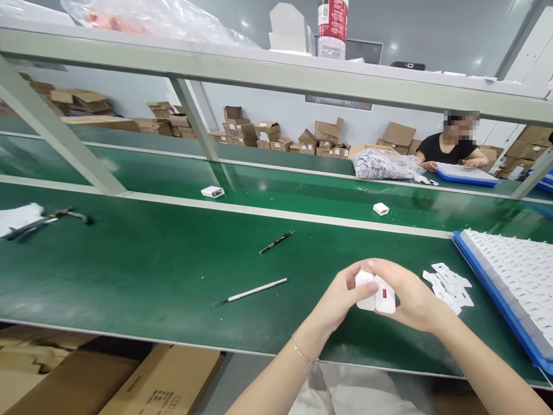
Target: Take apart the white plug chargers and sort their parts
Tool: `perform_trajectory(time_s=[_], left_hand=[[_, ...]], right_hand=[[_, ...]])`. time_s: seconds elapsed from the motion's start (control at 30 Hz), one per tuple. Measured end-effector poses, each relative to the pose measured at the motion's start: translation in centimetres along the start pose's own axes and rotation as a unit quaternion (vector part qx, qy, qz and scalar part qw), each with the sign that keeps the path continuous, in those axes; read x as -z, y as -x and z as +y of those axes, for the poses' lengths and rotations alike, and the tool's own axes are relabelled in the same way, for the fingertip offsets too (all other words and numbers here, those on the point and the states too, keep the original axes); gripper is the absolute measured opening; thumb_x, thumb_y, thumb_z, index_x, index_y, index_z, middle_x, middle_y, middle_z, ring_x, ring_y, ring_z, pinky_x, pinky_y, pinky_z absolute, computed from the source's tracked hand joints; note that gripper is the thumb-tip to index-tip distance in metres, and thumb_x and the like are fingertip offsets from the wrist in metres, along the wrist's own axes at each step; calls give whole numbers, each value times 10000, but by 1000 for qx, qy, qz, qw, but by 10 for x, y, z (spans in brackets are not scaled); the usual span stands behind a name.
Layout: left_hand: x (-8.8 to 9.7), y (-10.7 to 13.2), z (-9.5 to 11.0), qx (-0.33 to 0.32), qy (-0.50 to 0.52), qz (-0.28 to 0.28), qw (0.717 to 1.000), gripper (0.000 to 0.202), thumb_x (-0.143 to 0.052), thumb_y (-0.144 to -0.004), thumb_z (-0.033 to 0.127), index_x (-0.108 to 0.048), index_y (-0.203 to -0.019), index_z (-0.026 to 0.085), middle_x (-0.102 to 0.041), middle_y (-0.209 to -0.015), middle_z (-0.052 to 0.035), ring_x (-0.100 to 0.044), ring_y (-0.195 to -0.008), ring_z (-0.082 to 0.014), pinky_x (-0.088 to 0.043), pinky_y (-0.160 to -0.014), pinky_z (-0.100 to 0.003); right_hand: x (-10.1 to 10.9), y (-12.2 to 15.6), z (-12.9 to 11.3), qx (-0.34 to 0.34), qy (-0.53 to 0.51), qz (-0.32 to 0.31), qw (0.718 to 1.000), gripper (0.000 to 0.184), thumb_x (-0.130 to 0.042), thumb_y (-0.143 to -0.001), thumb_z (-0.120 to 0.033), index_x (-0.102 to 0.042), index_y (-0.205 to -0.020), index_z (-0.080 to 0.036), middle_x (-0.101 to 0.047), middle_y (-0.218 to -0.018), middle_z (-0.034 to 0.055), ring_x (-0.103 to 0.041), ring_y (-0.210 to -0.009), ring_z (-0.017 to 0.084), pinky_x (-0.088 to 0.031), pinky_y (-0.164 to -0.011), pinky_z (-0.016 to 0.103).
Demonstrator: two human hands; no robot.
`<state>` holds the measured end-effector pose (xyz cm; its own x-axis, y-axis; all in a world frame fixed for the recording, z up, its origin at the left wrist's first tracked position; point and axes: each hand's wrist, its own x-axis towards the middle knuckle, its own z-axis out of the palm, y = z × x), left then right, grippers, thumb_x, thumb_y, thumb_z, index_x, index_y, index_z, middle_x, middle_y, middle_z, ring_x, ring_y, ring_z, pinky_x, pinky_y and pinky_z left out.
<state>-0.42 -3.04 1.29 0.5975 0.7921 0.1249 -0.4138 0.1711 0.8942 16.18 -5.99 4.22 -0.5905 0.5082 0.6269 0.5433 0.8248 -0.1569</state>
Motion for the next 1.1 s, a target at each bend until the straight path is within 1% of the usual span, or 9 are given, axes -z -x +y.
perform_trajectory(time_s=[0.17, 0.3, 0.43, 0.6, 0.67, 0.8, 0.97, 1.03, 1.1], left_hand=[[-17, 20, 8, -51, -23, 21, 998, 649, -800, -618, 438, -599, -1183, 189, -651, -1015, -93, -604, -953, -274, -487, -759, -308], [-30, 33, 15, -97, -42, 30, 994, 530, -791, -618, 469, -645, -1051, 200, -647, -996, -81, -604, -955, -279, -497, -776, -321], [-38, 40, 16, -120, -53, 38, 991, 522, -786, -610, 507, -650, -1006, 196, -648, -945, -76, -612, -904, -266, -500, -760, -313], [-46, 44, 13, -146, -93, 39, 984, 565, -708, -703, 540, -589, -1148, 213, -663, -891, -73, -627, -805, -232, -503, -668, -286], [-49, 45, 11, -151, -94, 50, 983, 543, -662, -751, 541, -563, -1181, 223, -663, -903, -67, -619, -756, -206, -498, -641, -275], [-53, 41, 6, -161, -66, 88, 981, 404, -642, -775, 525, -615, -1011, 198, -632, -806, -36, -577, -688, -169, -459, -590, -245], [-47, 29, -3, -103, -28, 102, 989, 412, -656, -765, 514, -635, -957, 150, -625, -790, -48, -569, -689, -169, -432, -599, -245], [-42, 27, -6, -51, -10, 108, 993, 497, -639, -758, 570, -627, -1033, 156, -647, -890, -74, -597, -785, -204, -449, -643, -260], [-38, 27, -10, 2, 19, 123, 992, 586, -565, -783, 631, -568, -1173, 194, -634, -1086, -95, -592, -968, -249, -474, -740, -296]], right_hand=[[7, -4, -19, 92, 14, 33, 995, 646, -469, -928, -112, -136, -1473, -213, -650, -1152, 114, -562, -1164, 191, -502, -970, 417], [15, -3, -32, 128, 41, 40, 990, 587, -452, -920, -73, -215, -1444, -193, -684, -1081, 105, -549, -1188, 219, -499, -984, 480], [23, -2, -40, 130, 40, 46, 990, 481, -467, -930, -134, -343, -1387, -223, -710, -1018, 82, -597, -1130, 215, -526, -969, 434], [27, 3, -41, 109, -15, 52, 993, 724, -510, -907, -104, -110, -1486, -271, -677, -1146, 94, -563, -1176, 214, -530, -952, 450], [25, 4, -41, 101, -27, 57, 993, 749, -513, -895, -76, -101, -1489, -275, -661, -1176, 98, -561, -1180, 214, -523, -955, 464], [19, 4, -39, 92, -45, 67, 993, 750, -514, -875, -46, -138, -1485, -269, -647, -1197, 108, -566, -1175, 215, -506, -967, 465], [16, 4, -32, 63, -48, 54, 995, 754, -537, -868, -87, -143, -1478, -294, -643, -1178, 92, -612, -1093, 207, -541, -902, 416], [17, 7, -28, 44, -20, 46, 998, 730, -530, -876, -117, -145, -1471, -288, -652, -1147, 86, -635, -1042, 201, -554, -872, 396], [19, 10, -23, 33, 29, 30, 999, 678, -505, -886, -122, -171, -1458, -268, -654, -1128, 92, -635, -1034, 204, -548, -879, 400]])
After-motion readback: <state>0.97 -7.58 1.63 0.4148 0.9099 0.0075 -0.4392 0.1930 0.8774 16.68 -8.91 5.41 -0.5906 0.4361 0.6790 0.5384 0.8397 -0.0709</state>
